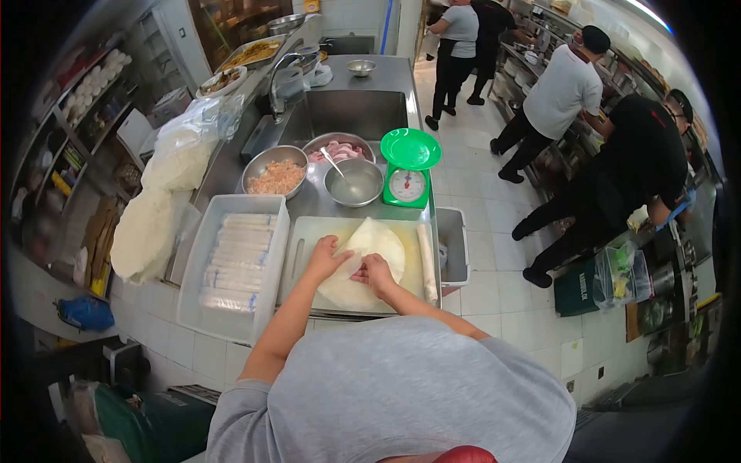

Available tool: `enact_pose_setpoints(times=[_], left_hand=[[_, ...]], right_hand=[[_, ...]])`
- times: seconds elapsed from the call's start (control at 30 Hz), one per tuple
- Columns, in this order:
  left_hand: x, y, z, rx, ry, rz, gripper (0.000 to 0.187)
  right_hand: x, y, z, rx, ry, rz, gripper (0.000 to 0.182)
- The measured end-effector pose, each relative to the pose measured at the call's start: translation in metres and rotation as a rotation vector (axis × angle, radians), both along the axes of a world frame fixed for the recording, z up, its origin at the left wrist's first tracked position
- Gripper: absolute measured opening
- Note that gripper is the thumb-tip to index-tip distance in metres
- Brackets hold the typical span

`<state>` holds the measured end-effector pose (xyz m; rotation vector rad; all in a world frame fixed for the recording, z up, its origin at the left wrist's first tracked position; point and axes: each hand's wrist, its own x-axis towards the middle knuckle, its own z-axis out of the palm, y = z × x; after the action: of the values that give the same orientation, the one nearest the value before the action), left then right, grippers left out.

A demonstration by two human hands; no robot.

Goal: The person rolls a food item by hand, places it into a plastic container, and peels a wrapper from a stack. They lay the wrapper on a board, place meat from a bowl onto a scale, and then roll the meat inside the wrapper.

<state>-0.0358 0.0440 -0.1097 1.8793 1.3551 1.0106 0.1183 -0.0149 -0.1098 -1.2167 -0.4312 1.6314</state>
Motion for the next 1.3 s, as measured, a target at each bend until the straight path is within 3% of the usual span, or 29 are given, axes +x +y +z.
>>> enact_pose_setpoints(times=[0.13,0.23,0.33,0.43,0.6,0.9,1.03,1.23,1.3], left_hand=[[0.004,-0.008,0.01,0.181,0.236,-0.144,0.028],[-0.001,0.007,-0.012,0.084,0.181,-0.129,0.025],[0.005,0.006,-0.008,-0.017,0.207,0.052,0.02],[0.019,0.003,0.005,-0.201,0.2,0.202,0.027],[0.025,-0.014,0.037,-0.068,0.401,0.025,0.04],[0.022,-0.002,0.01,-0.119,0.491,0.077,0.042],[0.03,-0.015,0.031,-0.118,0.517,0.021,0.037],[0.033,0.008,0.017,-0.217,0.482,-0.145,0.031],[0.035,0.007,0.016,-0.132,0.418,-0.111,0.027]], right_hand=[[0.005,0.0,-0.003,0.027,0.009,-0.012,0.014],[0.006,0.001,-0.001,0.017,0.003,0.006,0.017],[0.003,0.002,-0.008,0.036,-0.005,-0.015,0.02],[0.01,0.001,-0.015,0.035,0.012,-0.014,0.023],[0.005,-0.002,-0.002,0.007,0.01,-0.037,0.02],[0.005,-0.005,-0.004,0.026,0.055,-0.086,0.013],[0.005,-0.005,-0.005,0.049,0.052,-0.078,0.026],[-0.002,-0.009,0.017,0.012,-0.141,-0.155,0.045],[0.0,-0.009,0.022,-0.01,-0.137,-0.164,0.051]])
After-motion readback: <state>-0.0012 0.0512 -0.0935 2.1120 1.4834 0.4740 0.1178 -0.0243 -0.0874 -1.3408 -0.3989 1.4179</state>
